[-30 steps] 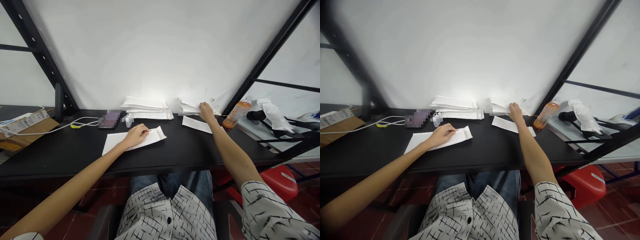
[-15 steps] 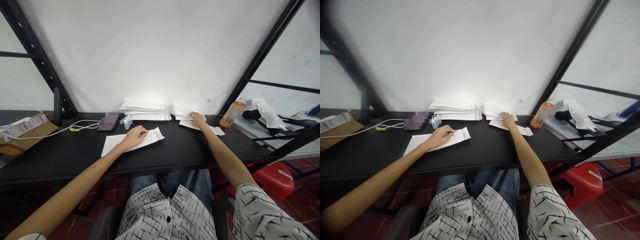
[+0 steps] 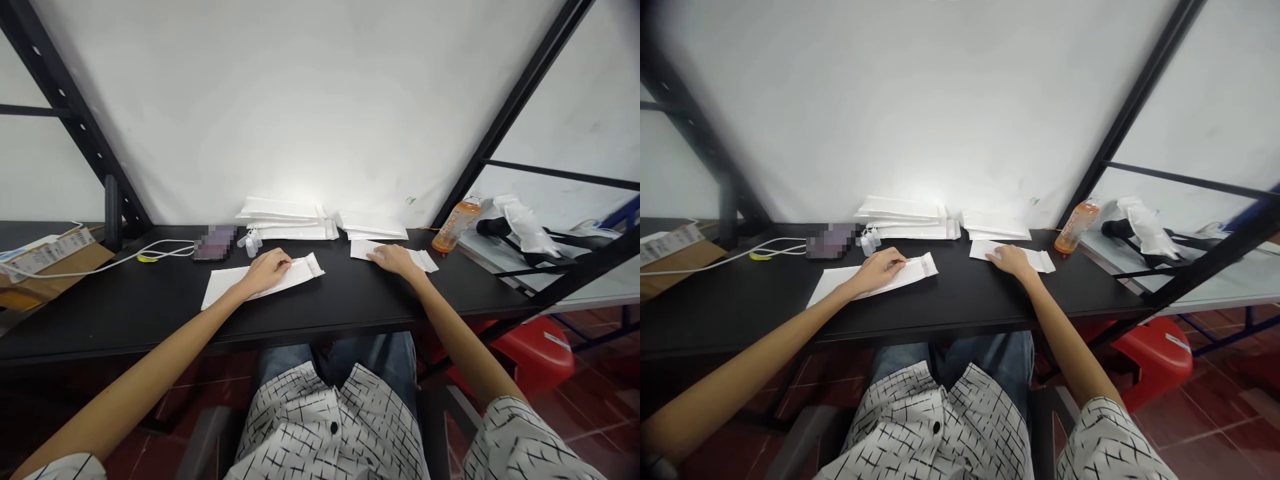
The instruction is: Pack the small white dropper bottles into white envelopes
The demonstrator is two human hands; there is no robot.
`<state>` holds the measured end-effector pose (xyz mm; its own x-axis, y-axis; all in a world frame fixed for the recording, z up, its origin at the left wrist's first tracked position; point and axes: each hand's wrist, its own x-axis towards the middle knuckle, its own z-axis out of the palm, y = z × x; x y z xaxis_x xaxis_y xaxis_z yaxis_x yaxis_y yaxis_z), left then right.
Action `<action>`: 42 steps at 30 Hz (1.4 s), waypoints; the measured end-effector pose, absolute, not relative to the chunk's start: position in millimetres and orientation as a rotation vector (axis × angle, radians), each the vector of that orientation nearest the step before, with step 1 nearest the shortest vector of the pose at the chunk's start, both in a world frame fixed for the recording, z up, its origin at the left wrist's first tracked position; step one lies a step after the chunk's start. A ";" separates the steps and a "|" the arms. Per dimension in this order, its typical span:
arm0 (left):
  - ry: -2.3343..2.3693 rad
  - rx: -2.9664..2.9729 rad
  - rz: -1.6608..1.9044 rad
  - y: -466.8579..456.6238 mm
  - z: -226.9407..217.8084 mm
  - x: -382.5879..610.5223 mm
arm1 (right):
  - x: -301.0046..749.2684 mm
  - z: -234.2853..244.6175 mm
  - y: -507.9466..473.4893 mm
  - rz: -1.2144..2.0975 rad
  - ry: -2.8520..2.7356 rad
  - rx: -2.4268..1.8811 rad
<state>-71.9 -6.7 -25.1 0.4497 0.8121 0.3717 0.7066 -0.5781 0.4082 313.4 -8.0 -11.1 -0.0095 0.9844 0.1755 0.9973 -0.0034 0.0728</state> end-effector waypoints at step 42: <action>1.082 2.469 0.359 12.9 -4.9 -134.5 | 26.4 59.1 55.9 0.414 -2.414 -1.005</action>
